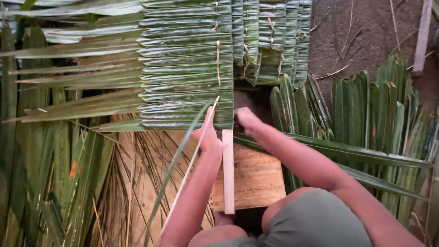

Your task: Weaving palm leaves over a wooden guide to create a thatched panel or mat.

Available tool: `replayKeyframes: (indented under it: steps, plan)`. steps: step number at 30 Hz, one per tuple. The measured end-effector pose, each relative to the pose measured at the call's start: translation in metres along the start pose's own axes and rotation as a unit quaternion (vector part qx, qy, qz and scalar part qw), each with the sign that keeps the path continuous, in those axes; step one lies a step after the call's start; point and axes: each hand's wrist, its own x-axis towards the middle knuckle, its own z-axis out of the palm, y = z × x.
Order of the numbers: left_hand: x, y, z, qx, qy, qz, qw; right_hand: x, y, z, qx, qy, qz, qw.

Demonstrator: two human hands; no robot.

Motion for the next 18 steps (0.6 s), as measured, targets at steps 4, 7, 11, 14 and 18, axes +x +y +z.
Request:
replayKeyframes:
  steps: [4, 7, 11, 14, 18]
  plan:
    - [-0.023, 0.026, -0.009, -0.061, -0.032, -0.018, 0.997, 0.01, -0.001, 0.003, 0.015, 0.004, 0.037, 0.999]
    - [-0.007, 0.006, -0.012, -0.075, -0.015, -0.009, 0.997, 0.016, 0.002, 0.006, 0.026, 0.001, 0.081, 0.996]
    - [-0.004, 0.0, -0.011, -0.062, -0.024, 0.013, 0.998, 0.02, 0.007, 0.007, 0.044, 0.002, 0.143, 0.989]
    - [-0.008, 0.002, -0.01, -0.077, -0.02, -0.026, 0.996, 0.022, 0.015, 0.005, 0.056, 0.002, 0.183, 0.981]
    - [-0.004, 0.005, -0.01, -0.093, -0.046, -0.023, 0.994, 0.022, 0.023, 0.005, 0.074, -0.002, 0.246, 0.966]
